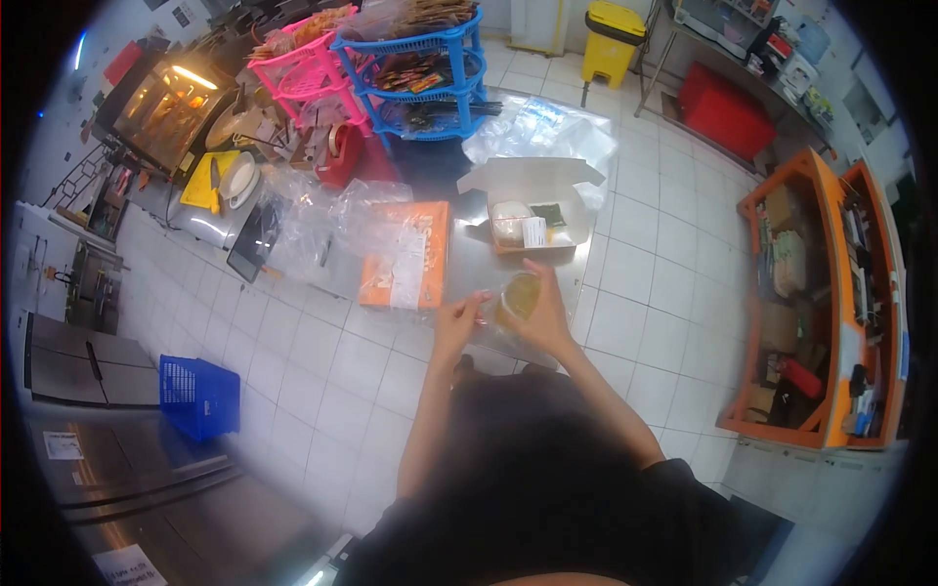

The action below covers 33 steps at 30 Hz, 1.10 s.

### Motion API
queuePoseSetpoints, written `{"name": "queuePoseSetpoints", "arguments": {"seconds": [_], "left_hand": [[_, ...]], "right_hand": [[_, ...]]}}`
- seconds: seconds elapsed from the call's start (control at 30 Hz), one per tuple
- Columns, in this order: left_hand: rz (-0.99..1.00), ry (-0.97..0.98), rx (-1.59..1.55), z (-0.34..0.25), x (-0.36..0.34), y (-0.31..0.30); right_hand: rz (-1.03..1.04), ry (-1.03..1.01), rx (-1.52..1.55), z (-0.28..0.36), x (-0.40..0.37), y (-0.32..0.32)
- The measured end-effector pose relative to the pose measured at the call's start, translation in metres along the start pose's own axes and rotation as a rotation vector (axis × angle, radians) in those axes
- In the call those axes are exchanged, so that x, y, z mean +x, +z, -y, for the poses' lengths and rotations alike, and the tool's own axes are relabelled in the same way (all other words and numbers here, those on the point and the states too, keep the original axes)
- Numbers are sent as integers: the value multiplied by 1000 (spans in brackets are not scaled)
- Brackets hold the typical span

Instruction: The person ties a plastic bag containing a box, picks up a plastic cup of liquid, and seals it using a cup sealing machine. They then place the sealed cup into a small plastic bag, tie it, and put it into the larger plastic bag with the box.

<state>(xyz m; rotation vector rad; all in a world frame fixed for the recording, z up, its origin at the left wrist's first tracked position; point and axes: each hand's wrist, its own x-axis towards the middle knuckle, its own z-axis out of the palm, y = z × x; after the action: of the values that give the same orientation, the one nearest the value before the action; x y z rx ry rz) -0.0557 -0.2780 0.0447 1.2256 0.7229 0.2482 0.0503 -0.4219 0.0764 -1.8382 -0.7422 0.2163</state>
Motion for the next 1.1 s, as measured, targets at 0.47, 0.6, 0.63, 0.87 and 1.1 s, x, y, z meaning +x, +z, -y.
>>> {"name": "queuePoseSetpoints", "arguments": {"seconds": [0.47, 0.6, 0.63, 0.87, 1.1], "left_hand": [[-191, 371, 275, -68, -47, 47], [-129, 333, 104, -69, -37, 33], [-133, 356, 76, -66, -36, 31], [-64, 335, 174, -68, -24, 14], [-167, 490, 489, -98, -47, 23]], "right_hand": [[412, 21, -198, -24, 43, 2], [452, 217, -373, 5, 44, -11], [341, 138, -479, 10, 36, -12], [492, 417, -241, 79, 54, -81], [403, 108, -86, 106, 35, -100]]}}
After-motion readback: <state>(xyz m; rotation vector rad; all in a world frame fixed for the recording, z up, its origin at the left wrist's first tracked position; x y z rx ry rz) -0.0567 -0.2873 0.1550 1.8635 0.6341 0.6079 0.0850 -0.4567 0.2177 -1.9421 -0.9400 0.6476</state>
